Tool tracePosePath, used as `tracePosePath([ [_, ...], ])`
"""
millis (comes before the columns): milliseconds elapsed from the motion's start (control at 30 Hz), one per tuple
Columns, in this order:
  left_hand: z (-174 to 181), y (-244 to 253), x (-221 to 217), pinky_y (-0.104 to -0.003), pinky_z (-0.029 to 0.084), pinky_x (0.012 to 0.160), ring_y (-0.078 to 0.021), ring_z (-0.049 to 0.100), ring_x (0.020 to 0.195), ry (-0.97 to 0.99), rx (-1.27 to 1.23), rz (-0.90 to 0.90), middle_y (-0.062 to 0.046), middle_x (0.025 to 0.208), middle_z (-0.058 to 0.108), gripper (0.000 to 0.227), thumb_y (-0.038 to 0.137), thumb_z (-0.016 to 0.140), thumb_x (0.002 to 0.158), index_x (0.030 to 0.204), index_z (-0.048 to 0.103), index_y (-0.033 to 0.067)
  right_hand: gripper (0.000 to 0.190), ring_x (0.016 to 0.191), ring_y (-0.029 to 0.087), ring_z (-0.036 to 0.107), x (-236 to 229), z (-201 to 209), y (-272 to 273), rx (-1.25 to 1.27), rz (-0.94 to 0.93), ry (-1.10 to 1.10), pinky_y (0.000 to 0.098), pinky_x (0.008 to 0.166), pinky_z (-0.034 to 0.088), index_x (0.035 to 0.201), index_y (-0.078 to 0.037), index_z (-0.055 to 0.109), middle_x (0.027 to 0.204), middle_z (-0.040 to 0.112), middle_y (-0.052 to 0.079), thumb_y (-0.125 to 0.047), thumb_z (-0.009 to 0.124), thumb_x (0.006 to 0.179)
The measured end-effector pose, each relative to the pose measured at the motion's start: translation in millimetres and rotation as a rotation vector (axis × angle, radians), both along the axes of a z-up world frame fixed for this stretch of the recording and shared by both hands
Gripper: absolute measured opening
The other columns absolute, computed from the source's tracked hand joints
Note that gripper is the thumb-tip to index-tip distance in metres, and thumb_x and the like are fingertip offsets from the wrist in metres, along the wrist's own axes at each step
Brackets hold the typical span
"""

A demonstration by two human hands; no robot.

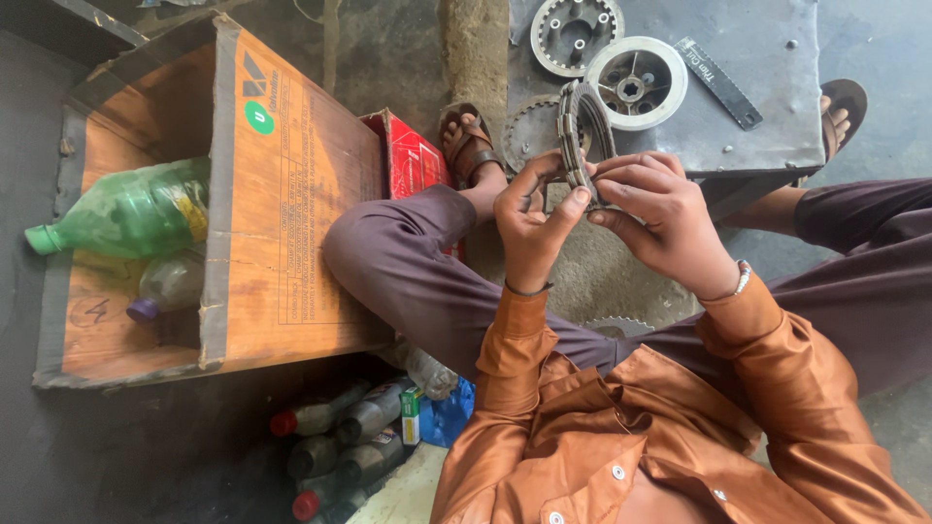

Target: The person sits on the floor and holds a stack of circular metal plates, likely clutch plates, in their hands. They repeatedly separate and re-stack the plates, turning them over to inspect the surfaces and edges. The person manipulates the stack with both hands, occasionally spreading the plates apart to check individual units.

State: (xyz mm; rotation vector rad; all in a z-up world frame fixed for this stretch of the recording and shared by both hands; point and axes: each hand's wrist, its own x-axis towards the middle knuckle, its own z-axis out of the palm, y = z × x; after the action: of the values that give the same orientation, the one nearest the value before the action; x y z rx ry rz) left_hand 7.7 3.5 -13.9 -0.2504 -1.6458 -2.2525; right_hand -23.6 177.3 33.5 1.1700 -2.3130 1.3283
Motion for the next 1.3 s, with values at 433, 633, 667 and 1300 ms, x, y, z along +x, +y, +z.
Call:
tracePosePath([
  [433, 1.4, -11.0, -4.6, -0.032, 0.054, 0.099, -0.0157, 0.068, 0.11, -0.222, 0.148, -0.152, -0.008, 0.117, 0.074, 0.035, 0.006, 0.079, 0.092, 0.124, 0.069, -0.0018, 0.034, 0.124, 0.029, 0.064, -4.3, -10.2, -0.1, 0.08, -0.007, 0.039, 0.0431, 0.104, 0.043, 0.115, -0.005, 0.074, 0.115, 0.072, 0.008, -0.015, 0.082, 0.084],
  [633, 16.5, -0.8, -5.8, -0.038, 0.054, 0.101, -0.0242, 0.067, 0.119, 0.068, -0.578, 0.234, -0.01, 0.108, 0.076, 0.026, 0.009, 0.083, 0.084, 0.108, 0.075, 0.0025, 0.034, 0.125, 0.031, 0.067, -8.2, 4.4, 11.9, 0.005, -0.104, -0.069, 0.041, 0.11, 0.051, 0.123, -0.005, 0.072, 0.124, 0.071, 0.013, -0.003, 0.074, 0.089],
  [667, 17.9, 0.9, -5.8, -0.037, 0.054, 0.1, -0.0245, 0.068, 0.118, 0.076, -0.6, 0.235, -0.009, 0.107, 0.076, 0.028, 0.01, 0.084, 0.083, 0.108, 0.074, 0.0025, 0.034, 0.123, 0.028, 0.069, -6.5, 8.0, 15.6, -0.039, -0.114, -0.121, 0.0388, 0.108, 0.052, 0.126, -0.003, 0.07, 0.124, 0.072, 0.014, -0.003, 0.073, 0.093],
  [1300, 5.8, 24.1, -11.4, -0.039, 0.052, 0.104, -0.0292, 0.067, 0.121, 0.235, -0.711, 0.22, -0.006, 0.109, 0.075, 0.038, 0.001, 0.084, 0.077, 0.114, 0.073, 0.0062, 0.04, 0.105, 0.018, 0.069, 4.3, 12.6, 19.2, -0.225, -0.181, -0.216, 0.0295, 0.098, 0.053, 0.129, 0.005, 0.065, 0.117, 0.071, 0.014, -0.004, 0.08, 0.092],
])
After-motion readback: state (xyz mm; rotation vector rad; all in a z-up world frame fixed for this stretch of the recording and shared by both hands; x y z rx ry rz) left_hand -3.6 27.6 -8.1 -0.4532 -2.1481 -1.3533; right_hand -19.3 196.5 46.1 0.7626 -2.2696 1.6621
